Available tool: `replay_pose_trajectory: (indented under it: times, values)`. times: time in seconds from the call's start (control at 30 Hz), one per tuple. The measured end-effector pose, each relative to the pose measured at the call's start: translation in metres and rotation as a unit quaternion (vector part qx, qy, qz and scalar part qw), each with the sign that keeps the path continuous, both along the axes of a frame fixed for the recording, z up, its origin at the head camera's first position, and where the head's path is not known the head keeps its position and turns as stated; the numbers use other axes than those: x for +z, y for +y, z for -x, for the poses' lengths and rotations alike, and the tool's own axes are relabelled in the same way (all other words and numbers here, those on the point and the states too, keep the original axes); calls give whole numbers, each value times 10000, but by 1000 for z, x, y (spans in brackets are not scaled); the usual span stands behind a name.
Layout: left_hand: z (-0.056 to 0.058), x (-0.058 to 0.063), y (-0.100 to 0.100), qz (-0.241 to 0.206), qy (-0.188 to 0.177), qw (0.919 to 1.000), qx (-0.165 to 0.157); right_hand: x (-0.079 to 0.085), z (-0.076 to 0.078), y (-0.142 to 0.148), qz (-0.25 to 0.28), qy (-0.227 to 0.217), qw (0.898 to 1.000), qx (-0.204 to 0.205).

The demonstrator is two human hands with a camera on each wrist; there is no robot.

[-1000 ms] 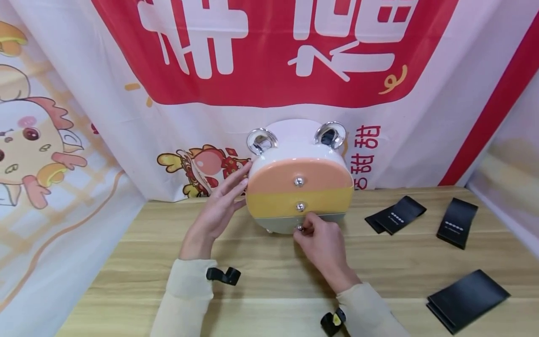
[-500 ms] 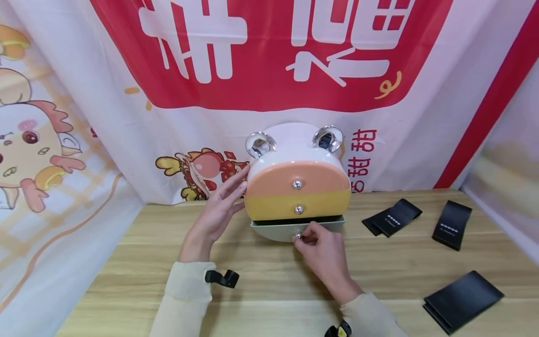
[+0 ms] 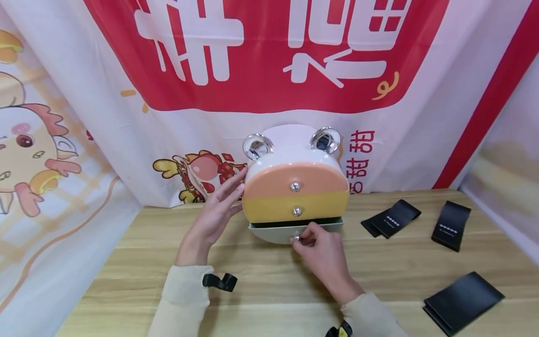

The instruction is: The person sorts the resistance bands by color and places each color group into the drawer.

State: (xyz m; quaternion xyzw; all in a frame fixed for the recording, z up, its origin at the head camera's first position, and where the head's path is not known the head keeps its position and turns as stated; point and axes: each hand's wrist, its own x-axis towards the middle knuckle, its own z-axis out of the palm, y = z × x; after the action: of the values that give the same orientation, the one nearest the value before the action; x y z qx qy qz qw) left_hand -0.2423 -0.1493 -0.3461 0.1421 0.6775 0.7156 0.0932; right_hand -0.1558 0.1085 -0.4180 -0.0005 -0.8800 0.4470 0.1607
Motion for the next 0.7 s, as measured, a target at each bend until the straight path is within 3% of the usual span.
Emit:
replay_pose_trajectory:
  times: [0.43,0.7]
  values:
    - [2,3,2,106,47,9999,42,3,1,1,-225,219,9995,38]
    - [1,3,0,185,29,9998,80,6,-8,2,-227,50,9996,169]
